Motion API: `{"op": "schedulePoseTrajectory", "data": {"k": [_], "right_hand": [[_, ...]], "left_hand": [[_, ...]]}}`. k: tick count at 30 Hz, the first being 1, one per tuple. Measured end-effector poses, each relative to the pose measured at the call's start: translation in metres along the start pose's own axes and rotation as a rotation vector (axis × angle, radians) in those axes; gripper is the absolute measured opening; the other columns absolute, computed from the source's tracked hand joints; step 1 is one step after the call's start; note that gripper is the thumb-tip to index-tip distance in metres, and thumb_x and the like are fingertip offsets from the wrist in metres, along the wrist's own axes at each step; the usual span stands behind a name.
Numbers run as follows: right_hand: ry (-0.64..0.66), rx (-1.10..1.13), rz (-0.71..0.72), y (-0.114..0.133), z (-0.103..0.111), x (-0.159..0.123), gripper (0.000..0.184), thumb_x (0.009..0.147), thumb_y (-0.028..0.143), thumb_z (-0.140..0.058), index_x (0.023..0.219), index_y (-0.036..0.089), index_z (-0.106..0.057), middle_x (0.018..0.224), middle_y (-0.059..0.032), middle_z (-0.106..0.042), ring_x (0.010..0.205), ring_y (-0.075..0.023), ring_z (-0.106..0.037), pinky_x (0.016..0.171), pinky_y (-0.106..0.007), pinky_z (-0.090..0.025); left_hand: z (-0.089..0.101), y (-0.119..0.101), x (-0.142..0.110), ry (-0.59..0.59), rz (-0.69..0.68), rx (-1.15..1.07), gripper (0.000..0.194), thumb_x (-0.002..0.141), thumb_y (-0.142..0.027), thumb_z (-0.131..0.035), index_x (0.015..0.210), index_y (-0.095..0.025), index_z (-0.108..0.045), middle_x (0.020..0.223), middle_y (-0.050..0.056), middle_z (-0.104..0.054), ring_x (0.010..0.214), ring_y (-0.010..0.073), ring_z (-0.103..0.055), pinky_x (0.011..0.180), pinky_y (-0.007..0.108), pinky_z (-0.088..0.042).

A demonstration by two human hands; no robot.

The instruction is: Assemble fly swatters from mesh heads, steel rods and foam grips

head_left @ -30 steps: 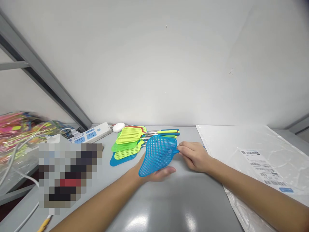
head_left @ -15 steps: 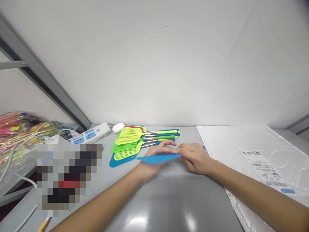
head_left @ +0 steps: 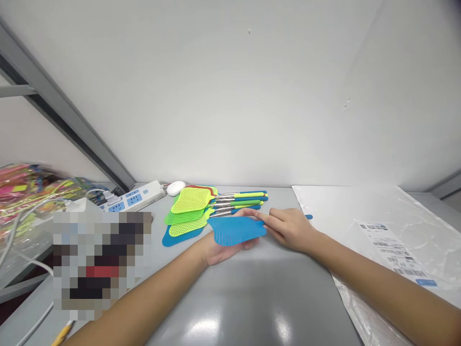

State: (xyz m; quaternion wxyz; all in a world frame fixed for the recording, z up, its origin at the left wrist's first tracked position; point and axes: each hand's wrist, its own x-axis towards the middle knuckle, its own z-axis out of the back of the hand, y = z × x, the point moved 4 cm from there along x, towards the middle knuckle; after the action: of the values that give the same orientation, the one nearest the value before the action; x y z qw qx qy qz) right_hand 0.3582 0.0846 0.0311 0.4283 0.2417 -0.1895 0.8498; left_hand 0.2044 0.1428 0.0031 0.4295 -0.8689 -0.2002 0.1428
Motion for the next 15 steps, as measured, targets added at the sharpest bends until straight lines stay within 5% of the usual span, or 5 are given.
{"op": "schedulePoseTrajectory", "data": {"k": [7,15], "right_hand": [[-0.071,-0.016,-0.012,-0.004,0.004,0.002,0.028,0.100,0.022,-0.040,0.082,0.017,-0.060,0.065,0.0005,-0.053,0.057,-0.0128,-0.042,0.054,-0.027,-0.027],[-0.078,-0.044,0.048,0.002,0.009,0.003,0.020,0.098,0.020,-0.046,0.082,0.018,-0.058,0.066,0.0000,-0.053,0.063,-0.0147,-0.042,0.056,-0.029,-0.025]], "left_hand": [[-0.003,-0.002,-0.001,-0.003,0.025,0.097,0.028,0.092,-0.036,-0.055,0.114,-0.021,-0.065,0.108,0.010,-0.060,0.077,0.0153,-0.060,0.060,0.026,-0.035],[-0.003,-0.014,-0.029,0.322,0.176,0.049,0.073,0.075,-0.050,-0.069,0.137,-0.015,-0.051,0.138,0.021,-0.049,0.110,0.0302,-0.055,0.080,0.035,-0.044]]}}
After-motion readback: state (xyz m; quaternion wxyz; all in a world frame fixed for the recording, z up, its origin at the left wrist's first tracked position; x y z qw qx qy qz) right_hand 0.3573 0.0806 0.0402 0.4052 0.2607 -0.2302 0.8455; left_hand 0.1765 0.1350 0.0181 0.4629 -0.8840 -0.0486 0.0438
